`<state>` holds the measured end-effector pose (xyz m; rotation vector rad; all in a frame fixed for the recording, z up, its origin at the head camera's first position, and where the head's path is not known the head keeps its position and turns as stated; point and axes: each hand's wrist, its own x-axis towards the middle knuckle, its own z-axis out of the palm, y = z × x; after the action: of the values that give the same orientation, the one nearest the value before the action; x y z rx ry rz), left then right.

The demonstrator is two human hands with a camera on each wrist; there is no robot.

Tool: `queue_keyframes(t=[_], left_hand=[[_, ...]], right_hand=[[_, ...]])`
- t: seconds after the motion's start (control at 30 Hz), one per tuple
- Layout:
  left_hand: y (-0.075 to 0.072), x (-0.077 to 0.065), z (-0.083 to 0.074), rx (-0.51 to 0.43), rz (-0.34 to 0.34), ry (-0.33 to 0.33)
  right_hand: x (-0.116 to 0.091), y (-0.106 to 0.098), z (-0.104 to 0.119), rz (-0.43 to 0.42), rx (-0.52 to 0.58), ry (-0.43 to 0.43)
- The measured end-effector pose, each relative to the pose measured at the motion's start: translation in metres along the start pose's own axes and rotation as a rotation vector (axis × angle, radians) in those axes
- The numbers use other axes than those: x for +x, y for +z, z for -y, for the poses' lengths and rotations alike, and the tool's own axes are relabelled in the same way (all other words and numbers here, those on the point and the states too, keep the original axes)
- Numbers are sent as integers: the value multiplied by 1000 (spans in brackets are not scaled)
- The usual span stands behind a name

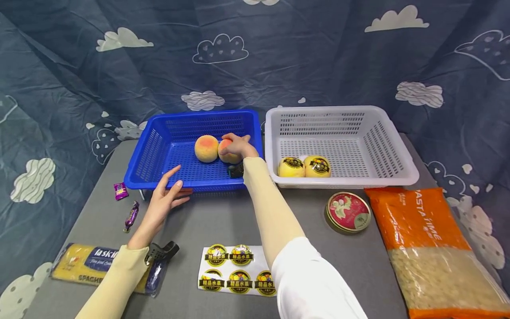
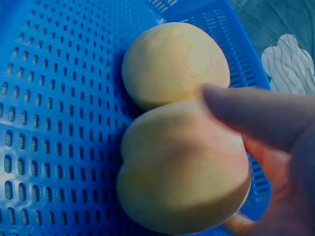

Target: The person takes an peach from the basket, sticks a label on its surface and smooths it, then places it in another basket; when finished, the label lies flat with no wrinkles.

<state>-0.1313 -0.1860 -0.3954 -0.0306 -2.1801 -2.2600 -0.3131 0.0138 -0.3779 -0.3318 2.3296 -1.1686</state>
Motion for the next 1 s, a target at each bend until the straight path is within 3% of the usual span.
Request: queue_keyframes(t=[0.13,0.3,0.53,0.63,0.8,1.0], left_hand=[[0,1,1,4,1,14],[0,2,3,11,-1,12],[0,2,2,17,-19,8],[1,2,2,15,-20,7],[2,2,2,14,-23,3],[1,2,4,14,-19,9]], right_hand=[[-1,1,-2,13,14,-9],[-5,-7,-2,21,153,-55],[-20,-28,10,129,355,-232],[-30,-35,14,156,447,-289],[-54,-42,15,141,493,-353],[-93,-48,4,156,515,-350]])
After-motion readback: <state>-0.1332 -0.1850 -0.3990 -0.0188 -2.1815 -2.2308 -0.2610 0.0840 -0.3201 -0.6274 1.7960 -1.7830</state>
